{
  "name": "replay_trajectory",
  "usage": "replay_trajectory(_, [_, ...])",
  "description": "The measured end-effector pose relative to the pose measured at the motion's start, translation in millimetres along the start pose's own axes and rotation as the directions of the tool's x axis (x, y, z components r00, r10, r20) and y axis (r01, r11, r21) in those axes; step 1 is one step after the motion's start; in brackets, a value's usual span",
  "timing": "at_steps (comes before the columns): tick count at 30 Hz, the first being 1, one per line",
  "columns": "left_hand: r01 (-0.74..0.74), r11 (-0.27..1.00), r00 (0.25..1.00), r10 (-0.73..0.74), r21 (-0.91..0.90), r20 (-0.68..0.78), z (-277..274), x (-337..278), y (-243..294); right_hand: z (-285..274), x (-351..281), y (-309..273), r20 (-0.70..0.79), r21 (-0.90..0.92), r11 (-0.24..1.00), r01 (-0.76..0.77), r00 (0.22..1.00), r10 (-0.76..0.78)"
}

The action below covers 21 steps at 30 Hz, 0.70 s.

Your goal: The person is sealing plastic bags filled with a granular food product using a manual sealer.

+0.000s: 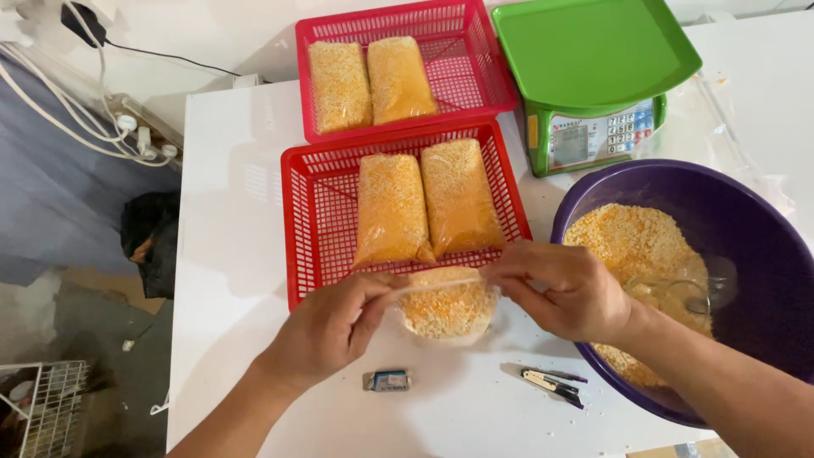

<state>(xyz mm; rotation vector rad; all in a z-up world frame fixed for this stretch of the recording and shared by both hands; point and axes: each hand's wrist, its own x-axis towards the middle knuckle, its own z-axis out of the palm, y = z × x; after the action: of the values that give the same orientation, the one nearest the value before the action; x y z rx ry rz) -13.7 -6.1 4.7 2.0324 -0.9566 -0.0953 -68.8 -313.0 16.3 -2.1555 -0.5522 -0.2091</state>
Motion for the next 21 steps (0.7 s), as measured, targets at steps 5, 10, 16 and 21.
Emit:
replay_trajectory(5, [0.123,0.991,0.99,-0.126,-0.051,-0.06,-27,49,-19,-11,57,11,0.042,-0.024,0.966,-0.259,0.965,0.26])
replay_trajectory(10, [0.32,0.937,0.947,-0.313,-0.142,0.065,-33,107,-56,-8,110,60,0.127,0.048,0.858,-0.511,0.855,0.502])
replay_trajectory(16, [0.179,0.984,0.983,-0.178,-0.017,0.052,-9,122,-116,4,121,113,0.134,-0.088,0.837,-0.54,0.826,0.547])
replay_trajectory(21, [0.034,0.966,0.999,-0.041,0.258,0.025,2,125,-140,4,126,128,0.156,-0.141,0.848,-0.51,0.835,0.528])
